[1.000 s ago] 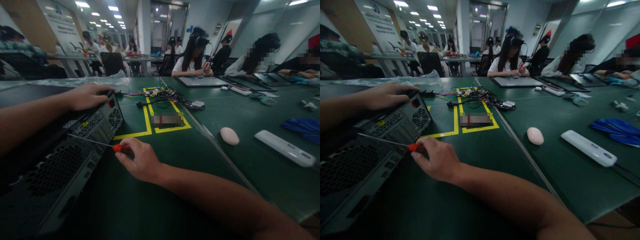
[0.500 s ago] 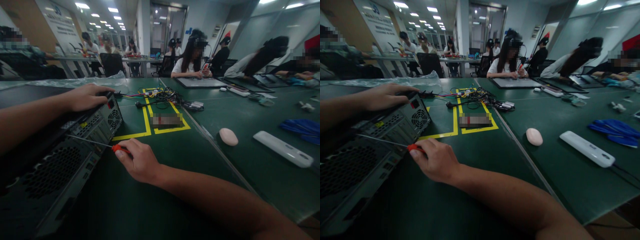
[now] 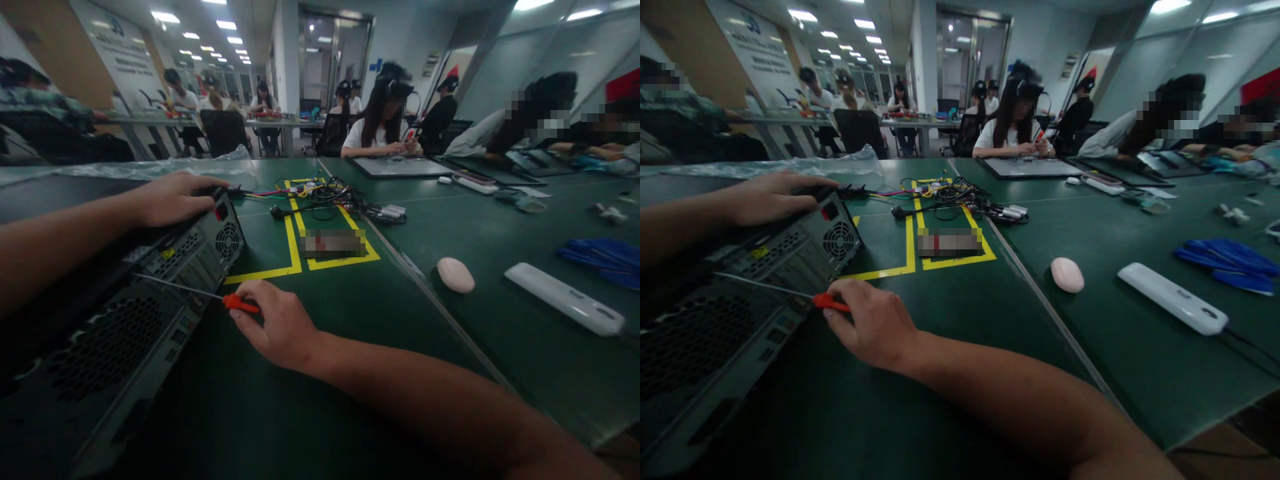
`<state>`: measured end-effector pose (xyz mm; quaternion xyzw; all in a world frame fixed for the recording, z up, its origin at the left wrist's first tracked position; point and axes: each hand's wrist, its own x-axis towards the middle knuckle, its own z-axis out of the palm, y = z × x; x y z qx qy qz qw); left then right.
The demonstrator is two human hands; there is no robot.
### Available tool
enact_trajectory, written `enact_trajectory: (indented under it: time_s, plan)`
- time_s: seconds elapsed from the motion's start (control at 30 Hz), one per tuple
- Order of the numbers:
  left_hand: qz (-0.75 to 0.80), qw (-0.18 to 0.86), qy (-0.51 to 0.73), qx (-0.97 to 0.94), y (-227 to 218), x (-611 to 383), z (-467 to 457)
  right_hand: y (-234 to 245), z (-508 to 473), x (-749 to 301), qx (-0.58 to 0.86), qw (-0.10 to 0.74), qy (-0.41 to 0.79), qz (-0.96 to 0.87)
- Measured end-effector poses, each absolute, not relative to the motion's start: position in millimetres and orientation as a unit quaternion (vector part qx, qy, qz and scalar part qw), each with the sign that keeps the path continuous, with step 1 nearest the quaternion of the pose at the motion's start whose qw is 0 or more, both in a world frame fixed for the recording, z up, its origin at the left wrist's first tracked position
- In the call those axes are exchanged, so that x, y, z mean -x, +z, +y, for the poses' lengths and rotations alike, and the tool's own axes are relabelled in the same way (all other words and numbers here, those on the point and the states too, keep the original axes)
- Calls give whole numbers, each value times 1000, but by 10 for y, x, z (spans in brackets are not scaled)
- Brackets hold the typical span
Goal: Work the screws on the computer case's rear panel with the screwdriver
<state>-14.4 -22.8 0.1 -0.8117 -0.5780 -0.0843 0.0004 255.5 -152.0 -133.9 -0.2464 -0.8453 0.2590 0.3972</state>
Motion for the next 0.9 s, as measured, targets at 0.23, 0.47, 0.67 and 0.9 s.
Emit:
enact_trajectory:
  time_s: [0.23,0.47,0.67,0.9]
  plan:
    - [-578,6,-88,811,4,144,-222,-1340,-1526,-2560,248,396,259,-845]
    - [-588,-3,-89,804,9,130,-235,-1323,-1537,-2567,254,392,265,-844]
    - [-577,-6,-95,812,9,129,-239,-1311,-1532,-2574,253,387,269,-845]
    - [-598,0,-84,797,32,69,-268,-1320,-1541,-2565,257,389,269,-843]
